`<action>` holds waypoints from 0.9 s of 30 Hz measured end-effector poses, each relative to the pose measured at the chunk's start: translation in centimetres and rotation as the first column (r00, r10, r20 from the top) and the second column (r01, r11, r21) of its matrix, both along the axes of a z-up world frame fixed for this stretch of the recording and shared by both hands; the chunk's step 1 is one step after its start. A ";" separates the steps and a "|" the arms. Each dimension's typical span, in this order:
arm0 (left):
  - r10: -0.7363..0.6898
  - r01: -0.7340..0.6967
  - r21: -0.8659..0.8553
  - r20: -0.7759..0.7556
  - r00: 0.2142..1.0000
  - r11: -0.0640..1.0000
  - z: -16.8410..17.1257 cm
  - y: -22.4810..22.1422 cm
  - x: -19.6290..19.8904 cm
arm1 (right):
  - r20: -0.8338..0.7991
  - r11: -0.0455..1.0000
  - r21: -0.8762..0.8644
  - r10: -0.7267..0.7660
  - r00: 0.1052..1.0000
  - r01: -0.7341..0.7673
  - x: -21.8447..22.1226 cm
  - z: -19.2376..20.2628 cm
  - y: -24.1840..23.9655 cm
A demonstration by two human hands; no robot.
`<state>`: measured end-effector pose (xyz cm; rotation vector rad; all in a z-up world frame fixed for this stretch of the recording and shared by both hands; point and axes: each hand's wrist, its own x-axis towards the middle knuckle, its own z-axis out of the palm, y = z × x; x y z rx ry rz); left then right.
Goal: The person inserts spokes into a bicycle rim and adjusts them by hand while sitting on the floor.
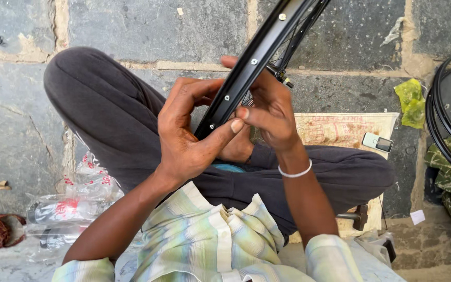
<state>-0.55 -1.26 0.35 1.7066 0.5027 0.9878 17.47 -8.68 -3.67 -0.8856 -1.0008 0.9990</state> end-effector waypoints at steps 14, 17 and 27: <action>0.012 -0.006 -0.083 0.074 0.997 0.997 -0.9 -0.2 -0.1 | 0.602 0.788 0.274 -0.587 0.541 0.551 -3.6 -1.4 1.5; 0.022 -0.022 0.032 -0.003 1.000 0.999 -0.7 0.4 0.3 | 0.520 0.664 0.425 -0.736 0.434 0.616 -6.0 -1.6 1.7; -0.061 0.055 0.125 0.043 0.997 0.991 -2.4 0.6 -2.0 | 0.473 0.778 0.328 -0.627 0.619 0.537 -2.5 -3.0 -0.2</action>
